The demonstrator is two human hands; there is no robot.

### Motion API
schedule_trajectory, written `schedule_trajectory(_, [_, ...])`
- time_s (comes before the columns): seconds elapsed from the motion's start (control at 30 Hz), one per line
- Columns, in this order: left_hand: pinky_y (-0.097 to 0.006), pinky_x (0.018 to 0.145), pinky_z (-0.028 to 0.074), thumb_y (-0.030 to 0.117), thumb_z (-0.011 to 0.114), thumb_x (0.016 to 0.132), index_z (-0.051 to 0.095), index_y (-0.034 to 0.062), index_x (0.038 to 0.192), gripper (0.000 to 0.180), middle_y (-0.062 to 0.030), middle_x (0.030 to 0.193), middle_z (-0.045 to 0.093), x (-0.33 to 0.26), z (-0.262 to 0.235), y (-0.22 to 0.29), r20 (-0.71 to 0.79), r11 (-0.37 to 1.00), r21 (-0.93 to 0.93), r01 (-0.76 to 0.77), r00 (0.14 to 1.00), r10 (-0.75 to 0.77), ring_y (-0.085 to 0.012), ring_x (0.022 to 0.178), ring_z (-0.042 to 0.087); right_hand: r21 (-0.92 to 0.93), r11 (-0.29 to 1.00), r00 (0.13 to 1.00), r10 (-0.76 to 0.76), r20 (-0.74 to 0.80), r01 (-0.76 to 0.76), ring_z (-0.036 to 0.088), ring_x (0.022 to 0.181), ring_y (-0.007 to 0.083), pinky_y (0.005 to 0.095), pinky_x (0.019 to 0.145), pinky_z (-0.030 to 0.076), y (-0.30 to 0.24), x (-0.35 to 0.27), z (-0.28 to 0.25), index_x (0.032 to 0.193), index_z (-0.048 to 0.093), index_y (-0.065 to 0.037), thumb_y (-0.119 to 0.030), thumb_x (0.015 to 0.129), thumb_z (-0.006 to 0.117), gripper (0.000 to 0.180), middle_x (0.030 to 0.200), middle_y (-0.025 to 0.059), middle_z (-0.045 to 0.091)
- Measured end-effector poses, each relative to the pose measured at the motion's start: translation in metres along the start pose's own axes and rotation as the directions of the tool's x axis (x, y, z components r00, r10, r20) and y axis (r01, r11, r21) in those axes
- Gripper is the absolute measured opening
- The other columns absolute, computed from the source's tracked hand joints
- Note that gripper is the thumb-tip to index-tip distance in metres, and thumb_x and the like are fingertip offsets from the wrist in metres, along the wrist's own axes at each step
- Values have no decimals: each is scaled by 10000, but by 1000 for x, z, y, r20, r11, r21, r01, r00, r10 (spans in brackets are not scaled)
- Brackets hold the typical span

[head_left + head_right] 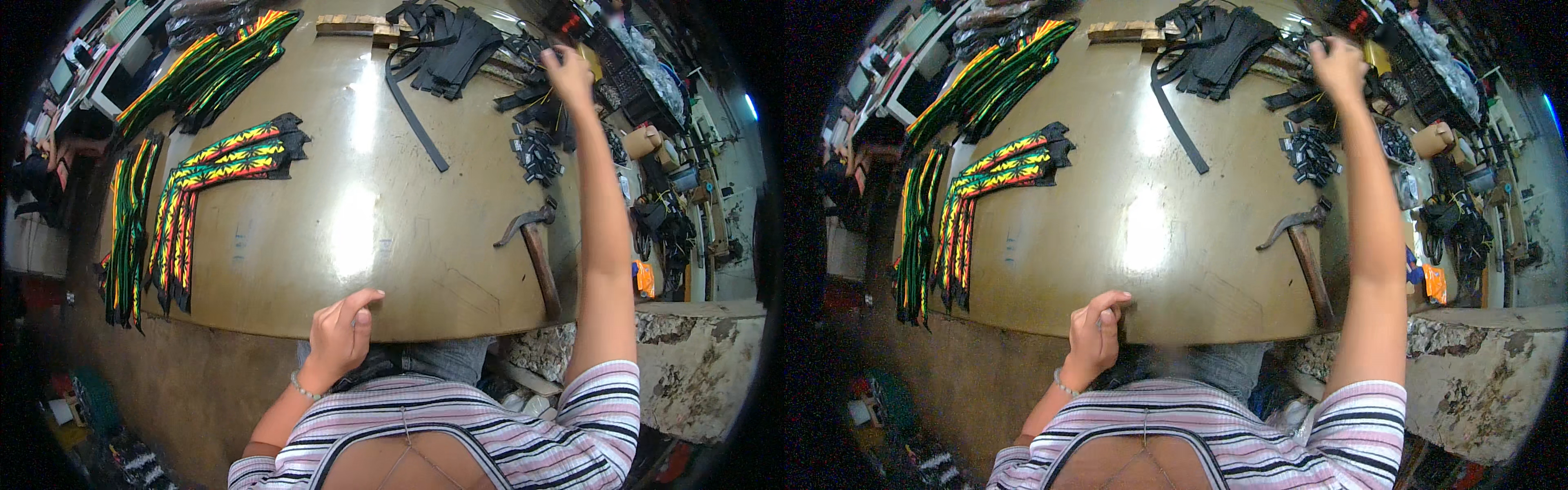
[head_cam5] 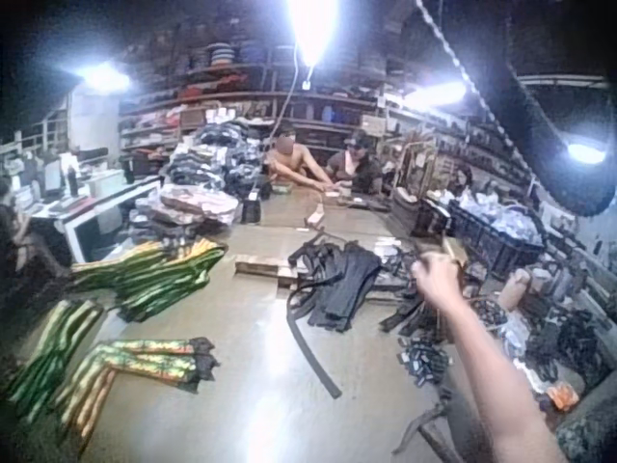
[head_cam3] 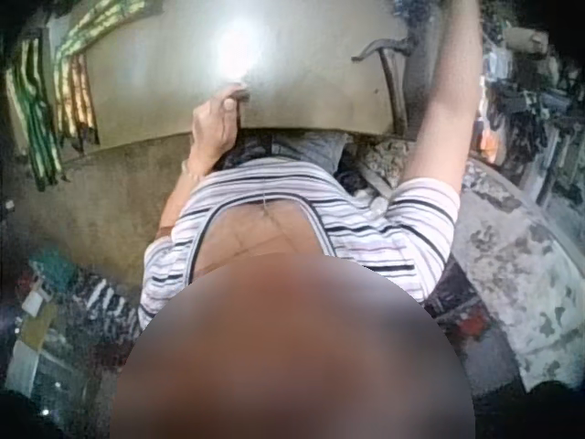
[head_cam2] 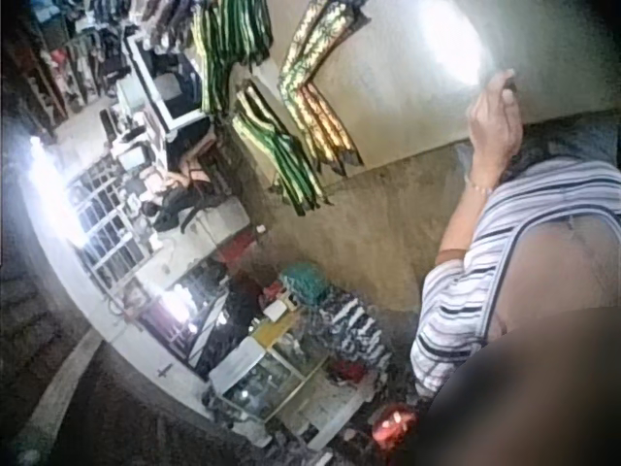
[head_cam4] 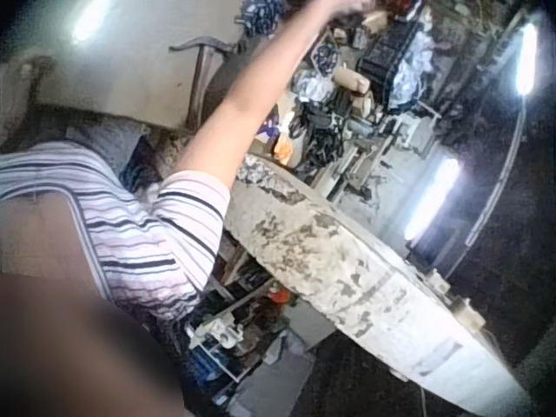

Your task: The person assembles a strap by applying hot glue to a black webbing strip, attaching a colorful patterned fabric piece, and securing a small white tag. The person repeats this process for multiple strap units on a workbench.

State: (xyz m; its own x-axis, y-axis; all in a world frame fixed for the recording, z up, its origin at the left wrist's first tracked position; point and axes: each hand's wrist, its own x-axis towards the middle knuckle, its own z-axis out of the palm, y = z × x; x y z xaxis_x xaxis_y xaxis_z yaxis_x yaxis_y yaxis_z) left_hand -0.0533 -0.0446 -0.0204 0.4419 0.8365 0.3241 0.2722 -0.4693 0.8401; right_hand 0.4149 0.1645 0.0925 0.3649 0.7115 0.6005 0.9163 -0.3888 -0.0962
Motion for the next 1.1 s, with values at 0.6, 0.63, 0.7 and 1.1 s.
schedule_trajectory(0.6, [-199, 597, 351, 228, 553, 1035, 682, 12, 1089, 259, 95, 741, 490, 17, 3, 7, 56, 751, -492, 440, 877, -477, -16, 677, 409, 748, 427, 702, -298, 647, -508, 543, 616, 121, 287, 557, 440, -152, -268, -76, 864, 661, 13, -243, 987, 599, 290, 741, 53, 562])
schedule_trajectory(0.63, [-194, 583, 341, 218, 606, 1008, 683, 8, 1072, 233, 93, 738, 488, 17, 6, 8, 12, 789, -486, 376, 905, -425, -12, 671, 407, 706, 248, 639, -303, 707, -664, 480, 592, 64, 232, 494, 393, -154, -287, -88, 802, 630, 4, -302, 1008, 595, 370, 719, 15, 512])
schedule_trajectory(0.7, [-190, 566, 324, 194, 664, 970, 691, 8, 1030, 197, 99, 708, 465, 20, 9, 10, 38, 746, -516, 421, 882, -470, -13, 643, 386, 577, 36, 543, -298, 785, -816, 459, 579, 54, 216, 492, 382, -162, -316, -103, 841, 653, 1, -271, 1019, 585, 331, 765, -7, 504])
schedule_trajectory(1.1, [-303, 545, 432, 207, 740, 889, 692, 17, 839, 203, -81, 651, 569, 7, -13, 31, 271, 980, 40, 195, 942, -199, -131, 566, 513, 358, 199, 162, -627, 762, -912, 534, 550, 42, 196, 492, 410, -120, -257, -82, 976, 703, -66, -230, 888, 756, 194, 729, -21, 634])
